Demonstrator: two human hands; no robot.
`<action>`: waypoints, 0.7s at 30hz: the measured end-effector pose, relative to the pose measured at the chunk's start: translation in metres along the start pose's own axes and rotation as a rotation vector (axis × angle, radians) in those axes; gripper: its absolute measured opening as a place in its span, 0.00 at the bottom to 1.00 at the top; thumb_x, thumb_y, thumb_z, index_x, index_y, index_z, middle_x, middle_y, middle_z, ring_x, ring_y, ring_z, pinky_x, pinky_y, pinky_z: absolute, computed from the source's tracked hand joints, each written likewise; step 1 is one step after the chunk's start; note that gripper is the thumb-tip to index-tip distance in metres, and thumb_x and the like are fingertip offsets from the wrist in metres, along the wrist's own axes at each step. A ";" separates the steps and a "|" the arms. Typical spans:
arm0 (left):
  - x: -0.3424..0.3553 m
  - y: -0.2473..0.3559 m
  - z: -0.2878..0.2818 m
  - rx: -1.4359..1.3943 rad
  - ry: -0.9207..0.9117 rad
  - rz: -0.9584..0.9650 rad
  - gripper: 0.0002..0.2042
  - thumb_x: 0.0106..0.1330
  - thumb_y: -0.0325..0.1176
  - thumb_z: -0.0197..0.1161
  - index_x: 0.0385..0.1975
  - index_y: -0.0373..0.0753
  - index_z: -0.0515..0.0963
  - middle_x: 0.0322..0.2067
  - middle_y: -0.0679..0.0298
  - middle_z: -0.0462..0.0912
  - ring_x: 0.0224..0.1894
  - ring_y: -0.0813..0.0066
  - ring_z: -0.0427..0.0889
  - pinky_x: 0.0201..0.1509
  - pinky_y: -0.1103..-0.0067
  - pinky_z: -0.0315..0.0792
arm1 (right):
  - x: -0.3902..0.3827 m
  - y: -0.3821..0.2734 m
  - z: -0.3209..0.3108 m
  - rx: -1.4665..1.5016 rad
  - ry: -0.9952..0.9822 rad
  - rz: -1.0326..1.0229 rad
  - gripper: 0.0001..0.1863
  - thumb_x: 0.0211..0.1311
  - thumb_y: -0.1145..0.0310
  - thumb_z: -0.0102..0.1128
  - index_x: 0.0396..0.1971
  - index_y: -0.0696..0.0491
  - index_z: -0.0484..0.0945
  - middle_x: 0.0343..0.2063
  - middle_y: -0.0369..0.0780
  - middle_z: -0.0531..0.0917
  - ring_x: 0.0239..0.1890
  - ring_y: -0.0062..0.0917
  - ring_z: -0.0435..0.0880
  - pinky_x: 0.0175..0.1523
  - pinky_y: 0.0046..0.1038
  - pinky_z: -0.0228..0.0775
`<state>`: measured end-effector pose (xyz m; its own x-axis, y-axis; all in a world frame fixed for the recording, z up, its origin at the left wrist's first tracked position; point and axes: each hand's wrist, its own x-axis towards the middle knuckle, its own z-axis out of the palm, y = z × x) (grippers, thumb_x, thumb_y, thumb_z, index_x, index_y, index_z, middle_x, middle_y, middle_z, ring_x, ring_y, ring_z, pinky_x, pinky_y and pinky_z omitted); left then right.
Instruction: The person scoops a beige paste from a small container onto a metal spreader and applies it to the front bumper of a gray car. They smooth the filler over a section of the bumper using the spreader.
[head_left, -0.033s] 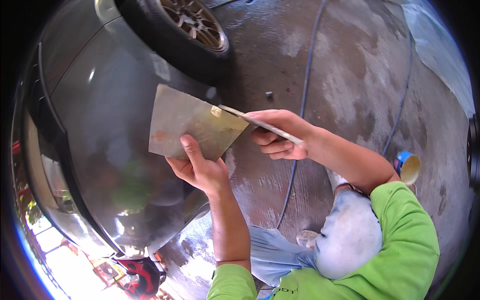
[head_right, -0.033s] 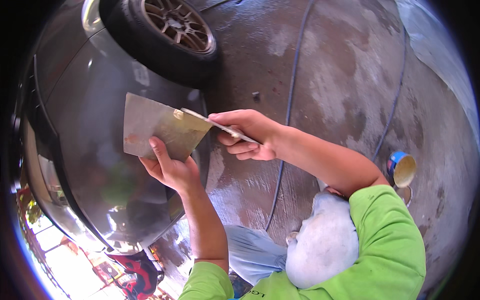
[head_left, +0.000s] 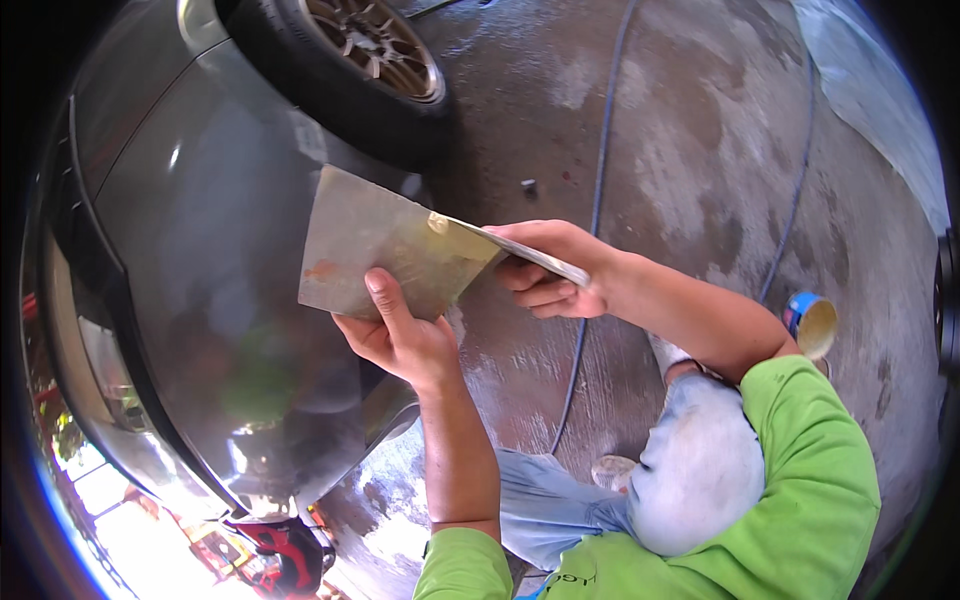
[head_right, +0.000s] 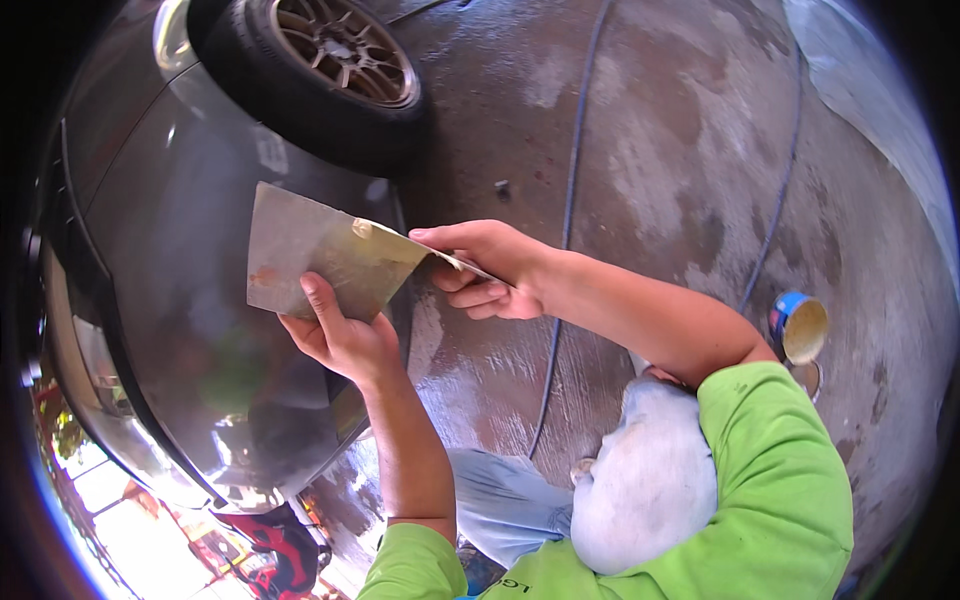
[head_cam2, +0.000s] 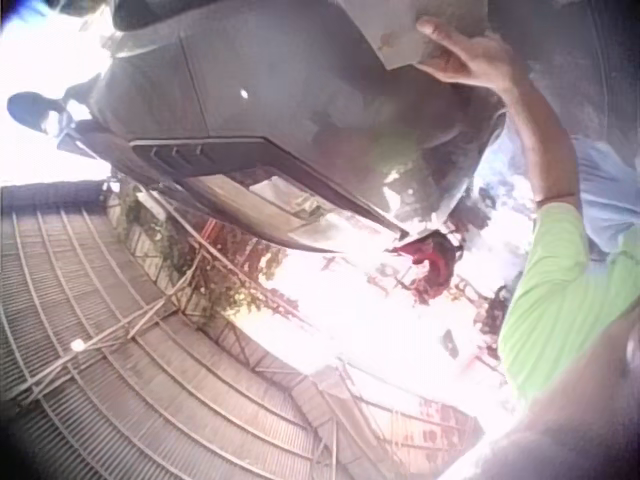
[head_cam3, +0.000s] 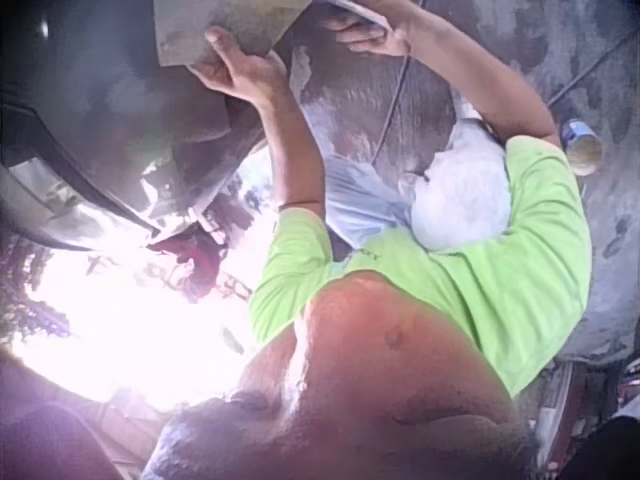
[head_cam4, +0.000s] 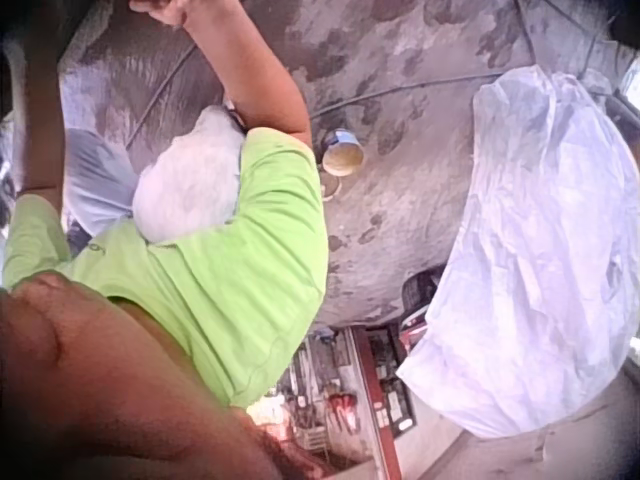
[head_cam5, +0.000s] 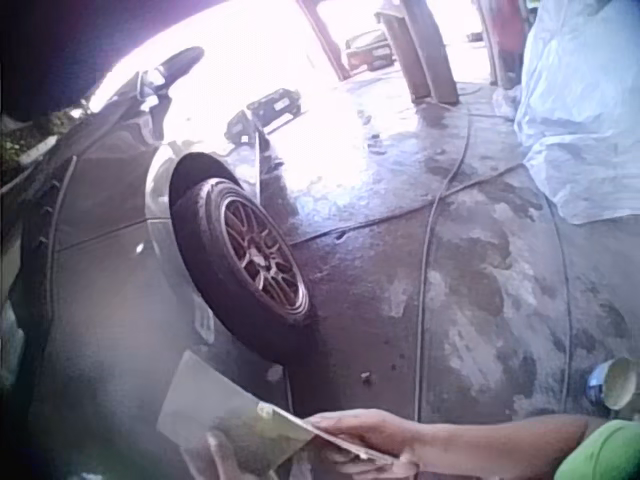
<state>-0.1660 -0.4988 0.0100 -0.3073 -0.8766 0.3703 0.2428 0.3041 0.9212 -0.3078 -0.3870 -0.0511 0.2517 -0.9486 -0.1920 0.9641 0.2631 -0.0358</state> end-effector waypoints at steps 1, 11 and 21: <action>-0.011 0.000 0.005 0.018 -0.009 -0.012 0.22 0.76 0.33 0.65 0.66 0.35 0.69 0.59 0.56 0.79 0.58 0.66 0.80 0.61 0.68 0.78 | -0.003 0.004 -0.003 0.012 0.049 0.018 0.12 0.79 0.56 0.54 0.49 0.46 0.81 0.18 0.28 0.70 0.09 0.11 0.61 0.10 0.16 0.49; -0.060 0.016 -0.013 0.241 -0.144 -0.101 0.19 0.77 0.30 0.63 0.63 0.30 0.72 0.55 0.57 0.83 0.54 0.70 0.82 0.60 0.74 0.76 | -0.024 0.010 -0.069 -0.353 0.399 -0.812 0.07 0.67 0.79 0.67 0.38 0.53 0.78 0.40 0.36 0.85 0.46 0.22 0.86 0.50 0.30 0.82; -0.095 0.020 -0.039 0.698 -0.117 -0.013 0.15 0.78 0.31 0.63 0.56 0.26 0.77 0.48 0.53 0.86 0.43 0.70 0.85 0.48 0.77 0.80 | -0.033 0.080 -0.068 -1.849 -0.020 -0.943 0.27 0.42 0.86 0.71 0.46 0.46 0.86 0.50 0.30 0.86 0.57 0.29 0.79 0.62 0.39 0.67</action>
<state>-0.0961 -0.4238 -0.0110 -0.4128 -0.8478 0.3330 -0.3965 0.4964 0.7723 -0.2444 -0.3230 -0.1143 -0.1449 -0.8663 0.4780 -0.4282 -0.3806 -0.8196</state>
